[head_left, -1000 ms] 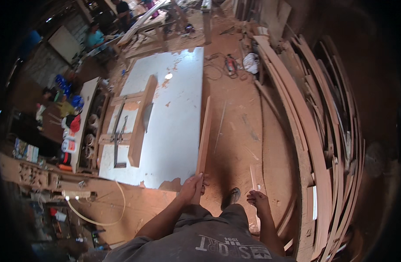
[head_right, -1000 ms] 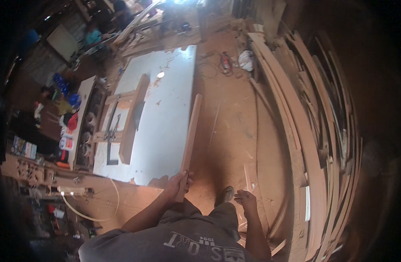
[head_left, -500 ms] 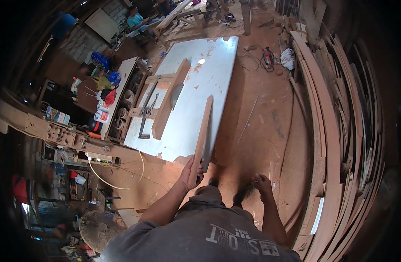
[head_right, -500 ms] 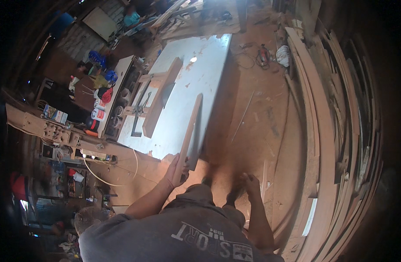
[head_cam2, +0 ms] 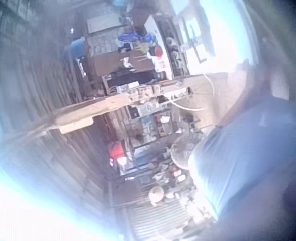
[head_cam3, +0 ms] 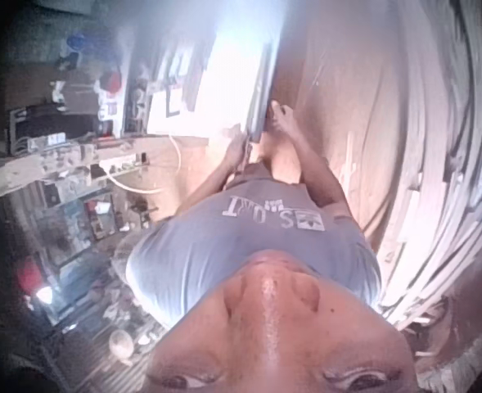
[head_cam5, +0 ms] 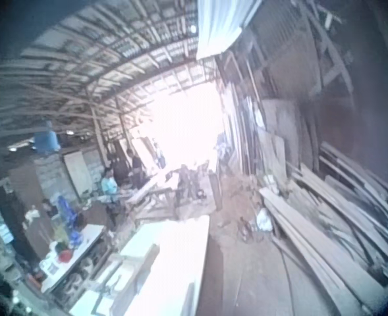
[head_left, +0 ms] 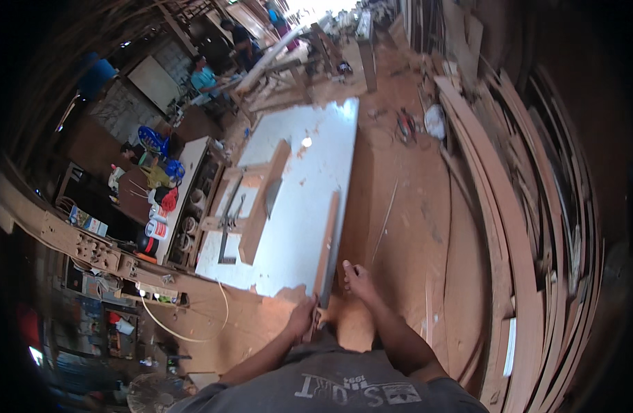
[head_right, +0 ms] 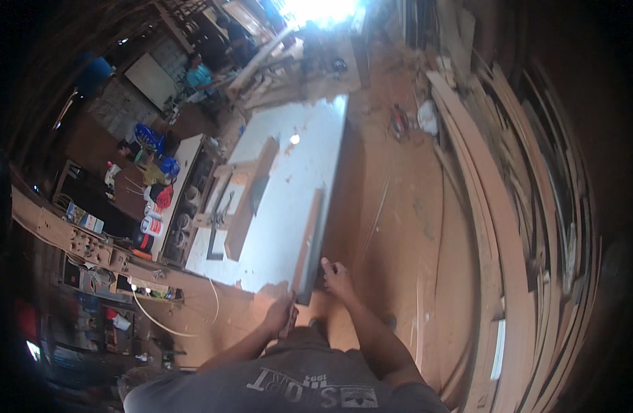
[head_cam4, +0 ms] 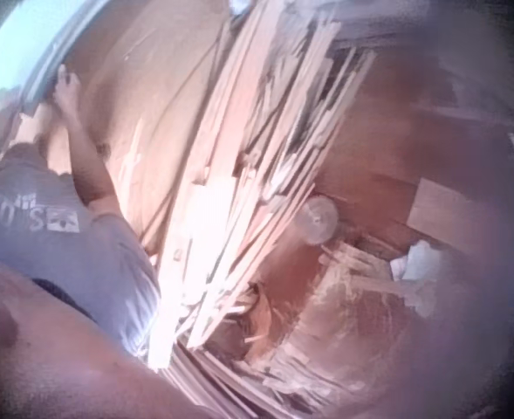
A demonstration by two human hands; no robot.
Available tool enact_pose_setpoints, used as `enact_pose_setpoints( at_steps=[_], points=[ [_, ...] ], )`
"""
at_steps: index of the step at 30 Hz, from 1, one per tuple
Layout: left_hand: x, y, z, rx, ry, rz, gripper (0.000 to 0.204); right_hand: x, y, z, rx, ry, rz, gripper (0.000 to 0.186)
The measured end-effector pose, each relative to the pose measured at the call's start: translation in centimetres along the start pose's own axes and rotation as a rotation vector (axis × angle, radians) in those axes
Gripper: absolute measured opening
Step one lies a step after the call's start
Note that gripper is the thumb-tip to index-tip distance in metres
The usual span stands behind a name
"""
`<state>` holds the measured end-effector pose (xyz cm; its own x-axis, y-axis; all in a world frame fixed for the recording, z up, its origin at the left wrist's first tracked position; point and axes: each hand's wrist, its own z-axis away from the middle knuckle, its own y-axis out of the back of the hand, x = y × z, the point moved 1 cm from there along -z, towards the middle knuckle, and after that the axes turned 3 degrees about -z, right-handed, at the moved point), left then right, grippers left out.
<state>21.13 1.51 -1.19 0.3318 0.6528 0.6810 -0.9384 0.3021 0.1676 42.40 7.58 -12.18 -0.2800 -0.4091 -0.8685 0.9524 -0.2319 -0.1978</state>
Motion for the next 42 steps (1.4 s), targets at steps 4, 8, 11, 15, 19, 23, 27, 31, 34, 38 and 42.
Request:
enact_pose_setpoints(
  at_steps=[4, 8, 11, 15, 19, 23, 27, 31, 34, 38, 42],
  points=[
    [0.4, 1.9, 2.6, -0.15, -0.205, -0.017, 0.042, -7.3, -5.1, -3.9, 0.234, 0.324, 0.315, 0.077],
    [0.0, 6.0, 2.9, -0.186, -0.298, 0.025, 0.04, -10.6, -8.2, -4.1, 0.175, 0.35, 0.417, 0.082],
    [-1.0, 9.3, 2.6, -0.183, -0.33, 0.042, 0.039, -11.1, -11.6, -3.2, 0.186, 0.343, 0.465, 0.078],
    [-2.1, 13.3, 1.8, -0.153, -0.417, 0.041, 0.038, -11.8, -16.7, -3.2, 0.217, 0.445, 0.475, 0.074],
    [-3.3, 17.0, 0.4, -0.128, -0.373, 0.072, 0.04, -12.4, -19.9, -2.7, 0.099, 0.509, 0.637, 0.068],
    [-4.1, 19.7, -0.6, -0.201, -0.374, 0.271, 0.041, -12.3, -23.0, -2.2, 0.129, 0.626, 0.742, 0.061],
    [-3.6, 21.4, -1.0, -0.24, -0.418, 0.287, 0.038, -12.6, -24.4, -3.0, 0.15, 0.593, 0.52, 0.06],
    [-2.4, 21.9, -1.6, -0.254, -0.413, 0.281, 0.037, -12.6, -24.5, -3.6, 0.084, 0.436, 0.222, 0.059],
    [-1.7, 21.6, -1.8, -0.208, -0.399, 0.26, 0.036, -13.0, -24.8, -3.6, 0.109, 0.631, 0.665, 0.061],
    [-1.0, 21.2, -1.8, -0.187, -0.349, 0.247, 0.034, -13.8, -24.4, -4.6, 0.096, 0.701, 0.548, 0.061],
    [-1.0, 20.3, -2.4, -0.278, -0.299, 0.366, 0.033, -13.5, -23.0, -6.0, 0.029, 0.443, 0.332, 0.059]
  ],
)
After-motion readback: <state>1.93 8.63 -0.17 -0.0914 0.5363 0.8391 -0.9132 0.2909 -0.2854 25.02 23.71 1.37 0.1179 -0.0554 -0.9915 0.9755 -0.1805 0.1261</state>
